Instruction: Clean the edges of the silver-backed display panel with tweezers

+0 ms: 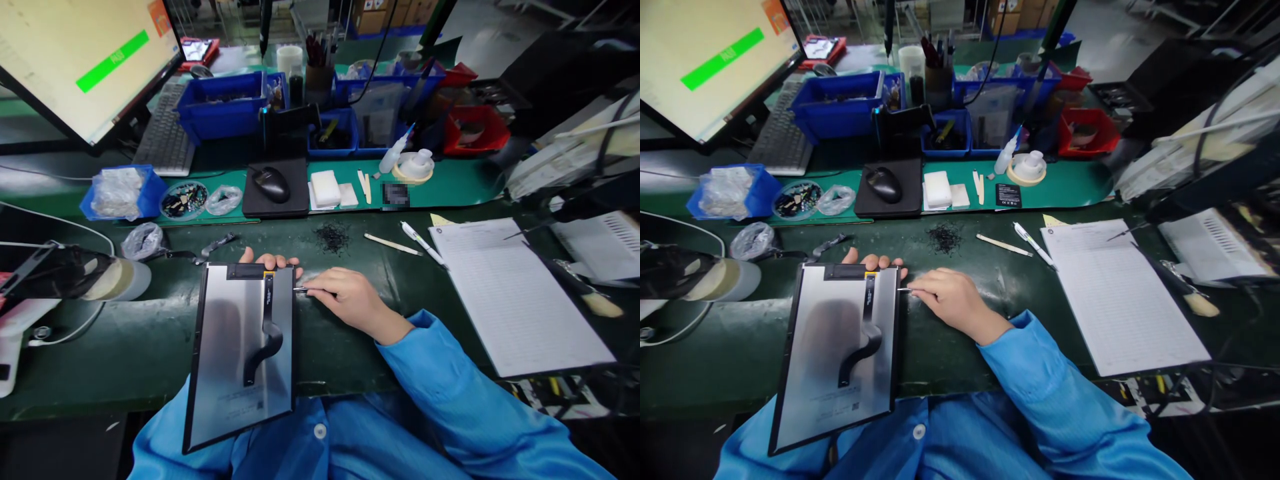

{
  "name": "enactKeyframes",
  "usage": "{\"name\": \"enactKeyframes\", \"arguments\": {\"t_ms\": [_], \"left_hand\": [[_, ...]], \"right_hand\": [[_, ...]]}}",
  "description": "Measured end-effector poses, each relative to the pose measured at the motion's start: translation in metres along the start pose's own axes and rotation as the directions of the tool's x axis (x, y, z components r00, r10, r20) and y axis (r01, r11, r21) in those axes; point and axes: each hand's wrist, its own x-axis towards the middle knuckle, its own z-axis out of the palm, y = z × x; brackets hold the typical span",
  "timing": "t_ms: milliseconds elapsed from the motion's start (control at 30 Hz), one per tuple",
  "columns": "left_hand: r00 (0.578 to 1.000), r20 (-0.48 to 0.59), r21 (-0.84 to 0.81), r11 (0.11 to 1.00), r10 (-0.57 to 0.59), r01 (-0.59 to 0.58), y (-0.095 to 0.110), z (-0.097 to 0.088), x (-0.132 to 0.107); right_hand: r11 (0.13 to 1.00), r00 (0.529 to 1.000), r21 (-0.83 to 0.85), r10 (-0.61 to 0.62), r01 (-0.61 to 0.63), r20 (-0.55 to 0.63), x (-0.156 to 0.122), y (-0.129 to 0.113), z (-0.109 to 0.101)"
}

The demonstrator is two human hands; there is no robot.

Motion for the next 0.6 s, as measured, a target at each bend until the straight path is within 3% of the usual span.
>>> {"name": "enactKeyframes", "arguments": {"t_ms": [200, 433, 533, 600], "left_hand": [[0.999, -0.051, 0.016, 1.000, -0.004, 0.005, 0.001, 0.005, 0.000], [0.988, -0.028, 0.081, 0.986, 0.149, -0.146, -0.008, 0.010, 0.001], [0.995, -0.011, 0.077, 0.992, 0.098, -0.097, -0.002, 0.003, 0.005], [0.996, -0.068, 0.104, 0.994, 0.052, -0.045, 0.003, -0.002, 0.007]], "right_hand": [[0.998, 0.999, 0.053, 0.021, -0.022, 0.027, 0.001, 0.000, -0.003], [0.992, 0.999, 0.125, -0.026, 0.022, 0.031, 0.002, -0.001, -0.007], [0.988, 0.998, 0.153, -0.042, 0.035, 0.044, 0.002, -0.002, -0.008], [0.983, 0.997, 0.180, -0.058, 0.048, 0.053, 0.002, -0.003, -0.009]]}}
